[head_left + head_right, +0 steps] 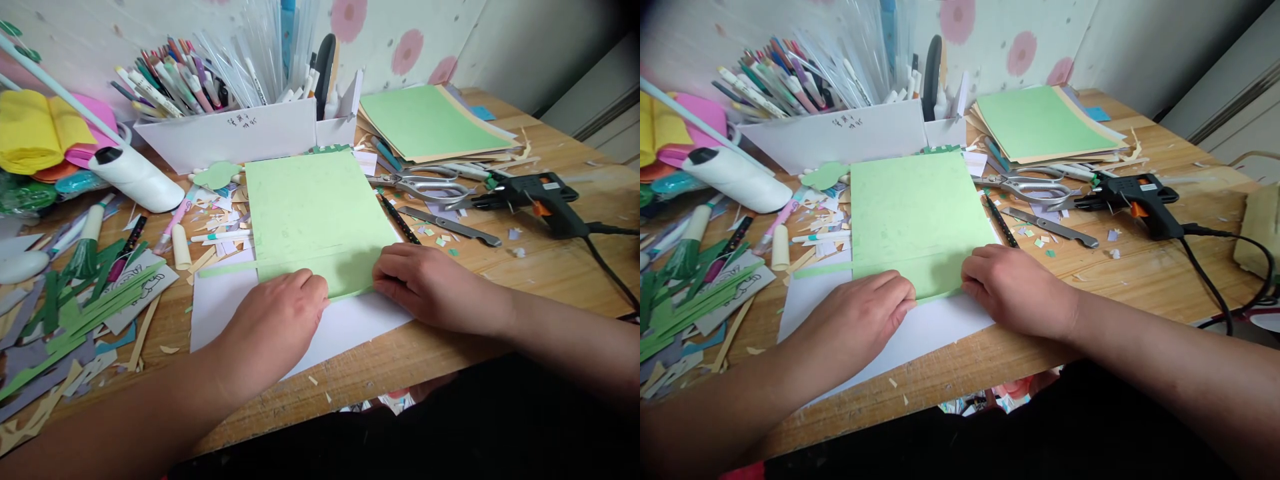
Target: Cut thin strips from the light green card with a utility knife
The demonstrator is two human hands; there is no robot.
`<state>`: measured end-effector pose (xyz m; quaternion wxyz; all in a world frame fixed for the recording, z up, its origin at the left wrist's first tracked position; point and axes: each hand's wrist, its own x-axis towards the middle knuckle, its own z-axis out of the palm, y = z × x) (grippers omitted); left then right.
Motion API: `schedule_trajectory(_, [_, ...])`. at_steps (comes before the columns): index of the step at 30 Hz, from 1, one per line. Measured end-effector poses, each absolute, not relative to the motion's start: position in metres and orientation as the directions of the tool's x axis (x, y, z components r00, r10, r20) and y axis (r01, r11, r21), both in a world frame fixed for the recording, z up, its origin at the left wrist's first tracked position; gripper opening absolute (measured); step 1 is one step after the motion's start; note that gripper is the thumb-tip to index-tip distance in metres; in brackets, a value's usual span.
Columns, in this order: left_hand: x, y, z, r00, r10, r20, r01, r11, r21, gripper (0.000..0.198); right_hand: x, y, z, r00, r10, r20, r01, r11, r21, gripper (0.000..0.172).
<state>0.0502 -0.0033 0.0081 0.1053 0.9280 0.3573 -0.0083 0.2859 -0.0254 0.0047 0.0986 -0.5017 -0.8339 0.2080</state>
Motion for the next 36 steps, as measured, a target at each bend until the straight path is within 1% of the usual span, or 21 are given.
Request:
schedule_trajectory(3, [0.046,0.000,0.003,0.759,0.649,-0.056,0.644,-0.735,0.210,0.014,0.283,-0.024,0.006,-0.430,0.897,-0.105,0.835,0.351,-0.423,0.020])
schedule_trajectory(5, [0.043,0.002,0.000,0.795,0.606,-0.030,0.598,-0.773,0.212,0.014,0.282,-0.023,0.008,-0.415,0.901,-0.126,0.843,0.328,-0.426,0.018])
schedule_trajectory(6, [0.041,0.004,-0.001,0.816,0.577,-0.022,0.569,-0.797,0.204,0.020,0.282,-0.023,0.008,-0.410,0.903,-0.130,0.843,0.321,-0.431,0.017])
schedule_trajectory(10, [0.038,0.007,-0.001,0.880,0.474,-0.021,0.471,-0.867,0.163,0.058,0.282,-0.020,0.010,-0.412,0.899,-0.150,0.842,0.312,-0.439,0.016])
schedule_trajectory(13, [0.038,0.007,0.001,0.888,0.456,-0.054,0.458,-0.874,0.159,0.068,0.282,-0.017,0.012,-0.451,0.875,-0.178,0.829,0.336,-0.448,0.019])
schedule_trajectory(17, [0.038,0.006,0.001,0.883,0.458,-0.103,0.469,-0.870,0.153,0.068,0.279,-0.016,0.014,-0.452,0.866,-0.214,0.839,0.331,-0.432,0.021])
schedule_trajectory(22, [0.042,0.005,0.003,0.868,0.470,-0.160,0.487,-0.868,0.095,0.065,0.273,-0.017,0.016,-0.377,0.891,-0.254,0.898,0.285,-0.334,0.016])
schedule_trajectory(26, [0.047,0.003,0.008,0.855,0.478,-0.201,0.500,-0.863,0.076,0.060,0.271,-0.015,0.017,-0.318,0.904,-0.285,0.929,0.238,-0.283,0.013])
schedule_trajectory(31, [0.047,-0.001,0.010,0.851,0.495,-0.175,0.508,-0.861,0.037,0.062,0.277,-0.013,0.017,-0.262,0.918,-0.297,0.955,0.202,-0.219,0.019])
schedule_trajectory(36, [0.044,0.001,0.006,0.849,0.512,-0.127,0.517,-0.856,0.002,0.063,0.286,-0.017,0.018,-0.275,0.920,-0.279,0.947,0.209,-0.242,0.018])
